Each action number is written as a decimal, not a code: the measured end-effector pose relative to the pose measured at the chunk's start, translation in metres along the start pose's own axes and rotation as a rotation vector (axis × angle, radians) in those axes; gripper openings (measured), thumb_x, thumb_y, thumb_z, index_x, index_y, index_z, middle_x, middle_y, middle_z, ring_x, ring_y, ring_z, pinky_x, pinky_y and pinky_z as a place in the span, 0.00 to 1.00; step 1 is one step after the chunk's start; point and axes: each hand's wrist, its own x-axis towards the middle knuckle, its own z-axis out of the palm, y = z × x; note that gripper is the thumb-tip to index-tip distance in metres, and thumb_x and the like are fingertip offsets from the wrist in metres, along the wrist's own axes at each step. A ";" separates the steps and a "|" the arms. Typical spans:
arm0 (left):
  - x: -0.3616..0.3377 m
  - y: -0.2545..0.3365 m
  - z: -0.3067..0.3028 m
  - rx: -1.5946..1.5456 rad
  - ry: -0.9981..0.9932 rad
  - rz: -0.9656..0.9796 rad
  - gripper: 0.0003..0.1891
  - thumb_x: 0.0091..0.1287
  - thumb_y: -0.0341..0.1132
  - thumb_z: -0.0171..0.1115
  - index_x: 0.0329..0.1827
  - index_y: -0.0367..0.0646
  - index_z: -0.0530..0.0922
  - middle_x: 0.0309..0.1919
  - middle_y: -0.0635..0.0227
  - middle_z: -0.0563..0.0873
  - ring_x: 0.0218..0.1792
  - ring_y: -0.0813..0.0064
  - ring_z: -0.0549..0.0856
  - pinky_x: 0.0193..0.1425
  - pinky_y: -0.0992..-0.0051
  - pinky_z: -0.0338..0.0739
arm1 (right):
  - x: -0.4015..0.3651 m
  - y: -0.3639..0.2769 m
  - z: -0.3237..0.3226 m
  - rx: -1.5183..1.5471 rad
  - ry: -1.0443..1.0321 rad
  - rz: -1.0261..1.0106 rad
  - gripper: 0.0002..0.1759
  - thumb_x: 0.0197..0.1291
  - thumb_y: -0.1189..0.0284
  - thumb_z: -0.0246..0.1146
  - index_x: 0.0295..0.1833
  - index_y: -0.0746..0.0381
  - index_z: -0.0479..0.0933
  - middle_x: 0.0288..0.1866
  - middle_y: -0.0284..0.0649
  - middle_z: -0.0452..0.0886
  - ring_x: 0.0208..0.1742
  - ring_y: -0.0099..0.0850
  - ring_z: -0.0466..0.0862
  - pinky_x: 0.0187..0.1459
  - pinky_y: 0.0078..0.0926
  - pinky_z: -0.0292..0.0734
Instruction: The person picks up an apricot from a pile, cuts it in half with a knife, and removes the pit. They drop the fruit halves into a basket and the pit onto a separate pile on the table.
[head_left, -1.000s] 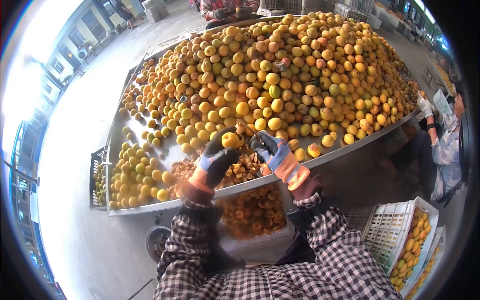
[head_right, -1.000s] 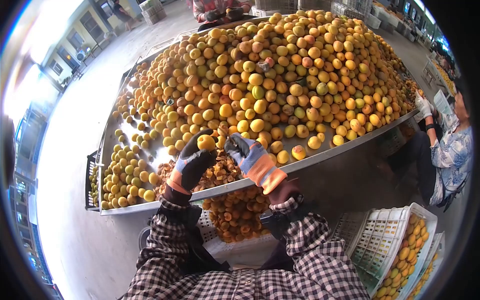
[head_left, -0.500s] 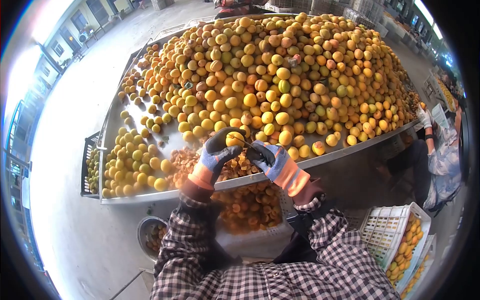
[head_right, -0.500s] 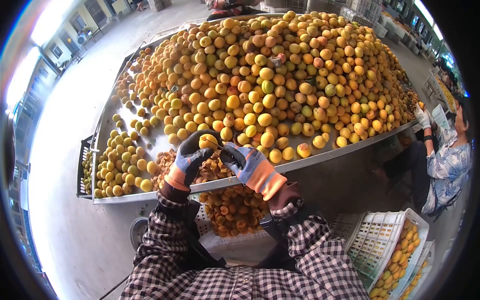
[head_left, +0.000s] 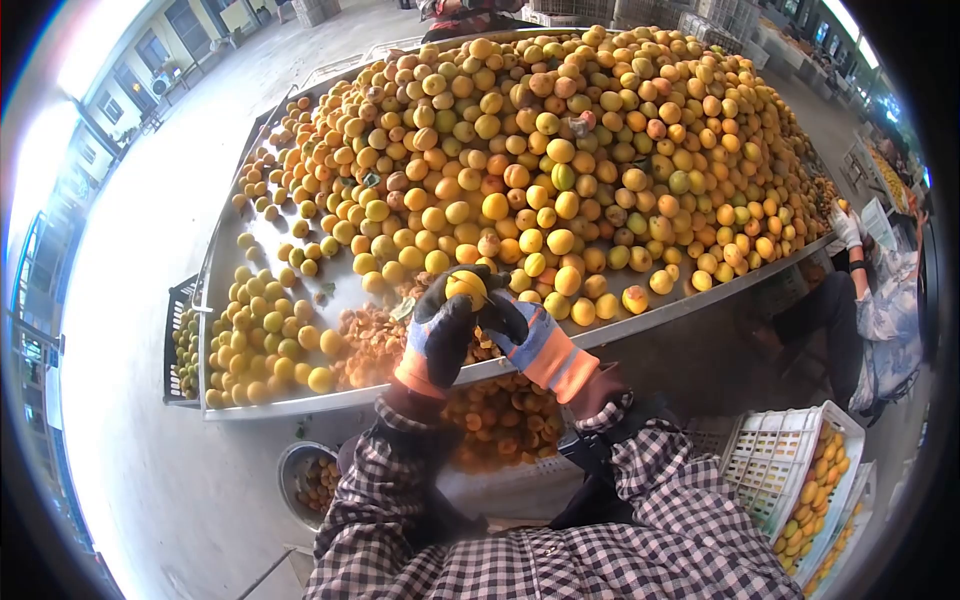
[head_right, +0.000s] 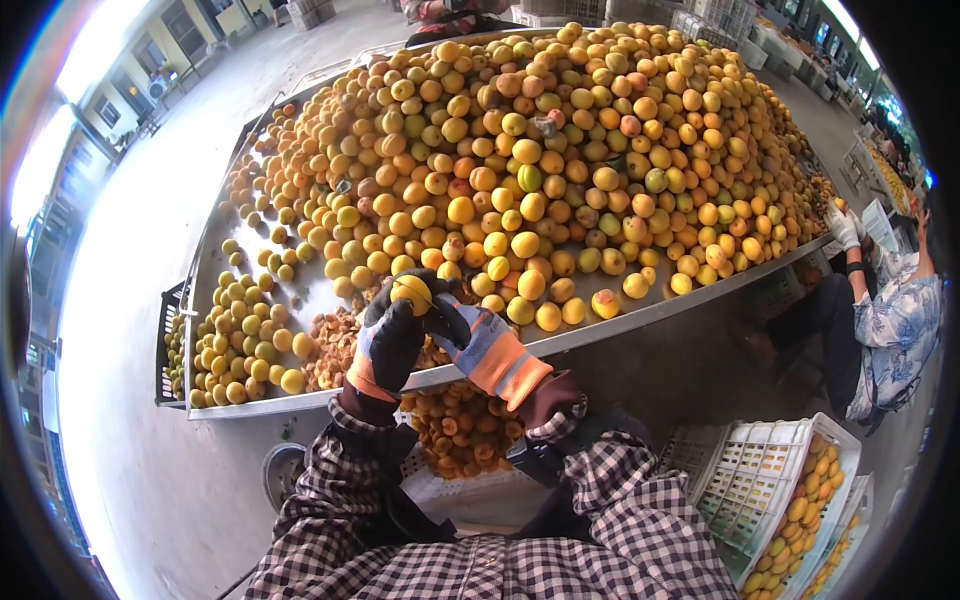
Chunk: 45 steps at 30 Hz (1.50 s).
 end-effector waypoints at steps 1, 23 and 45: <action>-0.001 0.000 0.000 -0.050 0.011 -0.032 0.30 0.63 0.47 0.69 0.60 0.33 0.74 0.53 0.62 0.83 0.54 0.71 0.81 0.60 0.72 0.74 | 0.002 -0.004 0.000 0.010 0.015 -0.001 0.15 0.63 0.69 0.63 0.53 0.62 0.73 0.42 0.52 0.83 0.49 0.53 0.81 0.45 0.40 0.78; 0.004 0.006 -0.024 0.207 -0.003 0.080 0.31 0.65 0.49 0.67 0.63 0.34 0.73 0.53 0.64 0.81 0.52 0.73 0.81 0.59 0.73 0.75 | -0.010 -0.017 0.013 -0.064 0.176 -0.073 0.18 0.62 0.75 0.64 0.56 0.67 0.73 0.44 0.53 0.83 0.48 0.51 0.83 0.46 0.38 0.79; -0.002 -0.019 0.011 -0.486 0.286 -0.192 0.27 0.73 0.54 0.55 0.59 0.36 0.75 0.46 0.61 0.85 0.47 0.66 0.84 0.57 0.67 0.78 | -0.009 -0.026 0.018 -0.129 0.177 -0.057 0.18 0.61 0.72 0.62 0.56 0.67 0.72 0.44 0.53 0.81 0.45 0.53 0.82 0.44 0.43 0.77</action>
